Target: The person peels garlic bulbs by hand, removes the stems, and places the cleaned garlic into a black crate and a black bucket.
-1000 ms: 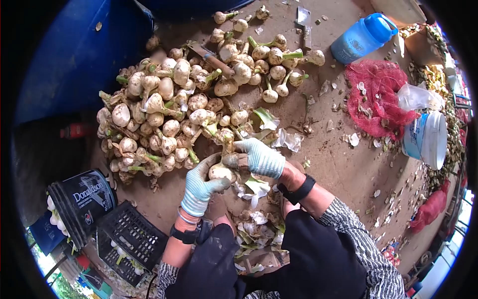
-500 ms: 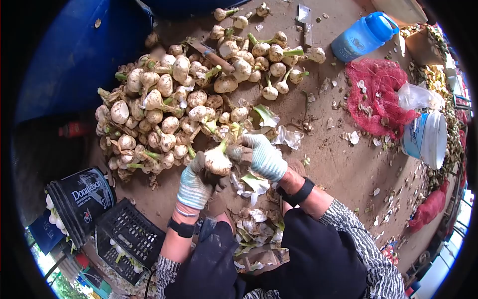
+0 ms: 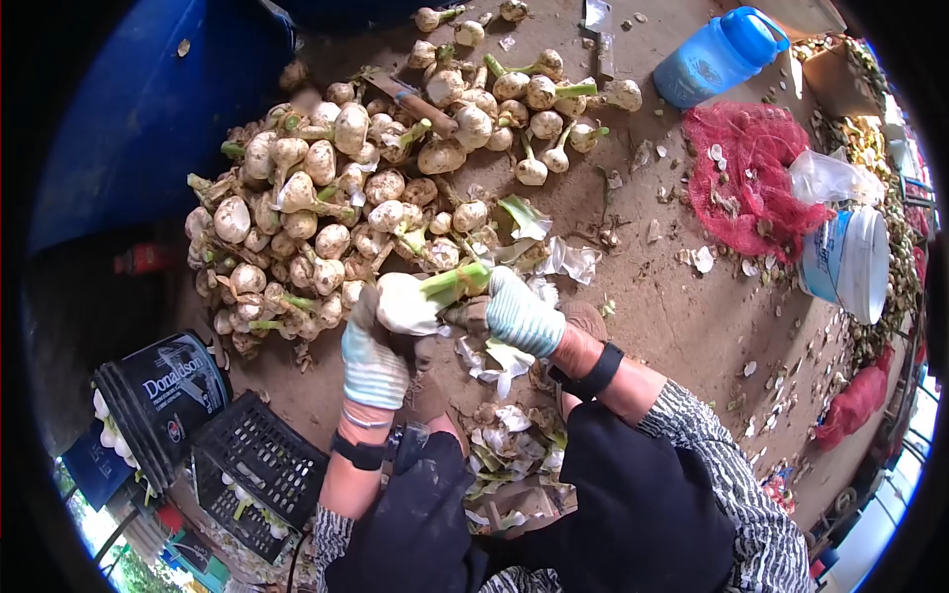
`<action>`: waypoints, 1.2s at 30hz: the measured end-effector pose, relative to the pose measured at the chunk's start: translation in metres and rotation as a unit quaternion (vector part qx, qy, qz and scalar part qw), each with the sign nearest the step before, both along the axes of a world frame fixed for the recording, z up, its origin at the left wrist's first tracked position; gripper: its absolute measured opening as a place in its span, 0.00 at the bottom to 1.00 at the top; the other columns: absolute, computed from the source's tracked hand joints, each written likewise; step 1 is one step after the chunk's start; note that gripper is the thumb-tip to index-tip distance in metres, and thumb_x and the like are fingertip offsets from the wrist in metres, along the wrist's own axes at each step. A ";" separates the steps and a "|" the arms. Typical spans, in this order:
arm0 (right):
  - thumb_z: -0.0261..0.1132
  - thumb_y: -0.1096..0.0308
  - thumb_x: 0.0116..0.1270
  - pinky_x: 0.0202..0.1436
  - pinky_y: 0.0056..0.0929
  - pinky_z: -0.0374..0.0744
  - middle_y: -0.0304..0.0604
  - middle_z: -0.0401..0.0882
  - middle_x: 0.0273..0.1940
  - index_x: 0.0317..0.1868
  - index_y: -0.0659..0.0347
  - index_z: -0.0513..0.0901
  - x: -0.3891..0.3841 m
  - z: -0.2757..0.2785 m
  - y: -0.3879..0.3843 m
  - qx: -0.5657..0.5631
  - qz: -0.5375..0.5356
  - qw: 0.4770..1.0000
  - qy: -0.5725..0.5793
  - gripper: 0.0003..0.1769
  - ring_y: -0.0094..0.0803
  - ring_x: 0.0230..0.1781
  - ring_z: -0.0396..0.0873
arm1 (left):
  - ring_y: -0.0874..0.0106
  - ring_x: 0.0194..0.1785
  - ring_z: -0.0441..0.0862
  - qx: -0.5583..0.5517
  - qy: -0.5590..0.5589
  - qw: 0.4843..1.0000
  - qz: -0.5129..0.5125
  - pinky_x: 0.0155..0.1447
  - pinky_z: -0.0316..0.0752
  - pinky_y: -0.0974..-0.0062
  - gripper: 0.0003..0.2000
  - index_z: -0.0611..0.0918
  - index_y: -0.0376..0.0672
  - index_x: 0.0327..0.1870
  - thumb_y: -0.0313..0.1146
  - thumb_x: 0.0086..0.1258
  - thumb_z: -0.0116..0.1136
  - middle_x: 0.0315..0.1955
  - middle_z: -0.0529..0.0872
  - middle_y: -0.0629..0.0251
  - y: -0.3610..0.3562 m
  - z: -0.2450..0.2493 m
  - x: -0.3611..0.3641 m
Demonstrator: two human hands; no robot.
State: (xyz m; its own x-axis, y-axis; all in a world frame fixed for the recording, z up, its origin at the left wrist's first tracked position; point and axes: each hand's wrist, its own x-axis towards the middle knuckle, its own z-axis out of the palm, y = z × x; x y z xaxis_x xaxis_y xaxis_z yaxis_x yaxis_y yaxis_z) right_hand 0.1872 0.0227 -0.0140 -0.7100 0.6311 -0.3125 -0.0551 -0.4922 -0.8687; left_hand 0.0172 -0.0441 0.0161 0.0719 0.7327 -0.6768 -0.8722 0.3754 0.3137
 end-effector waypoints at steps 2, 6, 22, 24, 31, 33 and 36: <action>0.64 0.67 0.56 0.33 0.20 0.73 0.35 0.78 0.33 0.48 0.64 0.77 -0.004 -0.005 -0.006 0.011 -0.049 0.999 0.022 0.19 0.17 0.29 0.71 | 0.67 0.32 0.81 -0.018 -0.022 0.999 -0.027 0.32 0.78 0.72 0.25 0.75 0.35 0.49 0.52 0.64 0.53 0.34 0.82 0.57 0.006 -0.007 -0.008; 0.67 0.62 0.56 0.35 0.21 0.74 0.36 0.78 0.33 0.46 0.67 0.76 0.002 -0.005 0.001 -0.040 0.018 0.997 -0.069 0.21 0.18 0.31 0.72 | 0.70 0.32 0.80 0.014 0.163 0.975 -0.149 0.32 0.76 0.77 0.25 0.76 0.35 0.48 0.51 0.63 0.54 0.32 0.82 0.60 0.010 -0.013 -0.015; 0.64 0.69 0.59 0.36 0.20 0.74 0.36 0.79 0.34 0.44 0.66 0.79 0.002 -0.009 0.003 -0.156 -0.097 0.982 -0.047 0.13 0.19 0.33 0.75 | 0.75 0.39 0.79 0.097 0.452 0.867 -0.186 0.41 0.76 0.80 0.25 0.72 0.33 0.55 0.29 0.54 0.63 0.39 0.80 0.61 0.015 -0.004 0.003; 0.64 0.70 0.59 0.37 0.20 0.74 0.36 0.79 0.34 0.43 0.65 0.79 -0.003 -0.014 0.001 -0.145 -0.100 0.983 -0.050 0.13 0.19 0.33 0.75 | 0.76 0.40 0.79 0.024 0.258 0.951 -0.170 0.41 0.76 0.81 0.26 0.74 0.32 0.51 0.35 0.52 0.68 0.41 0.80 0.59 0.015 0.000 -0.005; 0.62 0.71 0.58 0.35 0.22 0.75 0.38 0.79 0.32 0.41 0.65 0.79 0.008 -0.009 -0.002 -0.183 -0.071 0.978 -0.069 0.10 0.25 0.31 0.76 | 0.72 0.43 0.79 0.153 0.563 0.781 -0.222 0.44 0.77 0.78 0.26 0.76 0.32 0.49 0.28 0.46 0.70 0.43 0.80 0.58 0.016 -0.004 0.002; 0.62 0.72 0.59 0.33 0.19 0.74 0.37 0.78 0.32 0.41 0.64 0.79 0.017 -0.027 0.001 0.199 -0.044 0.974 -0.098 0.10 0.23 0.30 0.75 | 0.70 0.45 0.79 0.136 0.419 0.866 -0.236 0.46 0.78 0.76 0.25 0.76 0.32 0.50 0.28 0.48 0.68 0.43 0.80 0.58 0.019 0.001 -0.005; 0.60 0.73 0.60 0.31 0.16 0.73 0.36 0.78 0.33 0.44 0.64 0.77 0.016 -0.032 -0.011 0.280 -0.019 0.958 -0.057 0.10 0.20 0.29 0.74 | 0.71 0.45 0.79 0.114 0.260 0.932 -0.227 0.46 0.79 0.76 0.24 0.76 0.31 0.50 0.29 0.50 0.67 0.44 0.80 0.58 0.021 -0.006 -0.016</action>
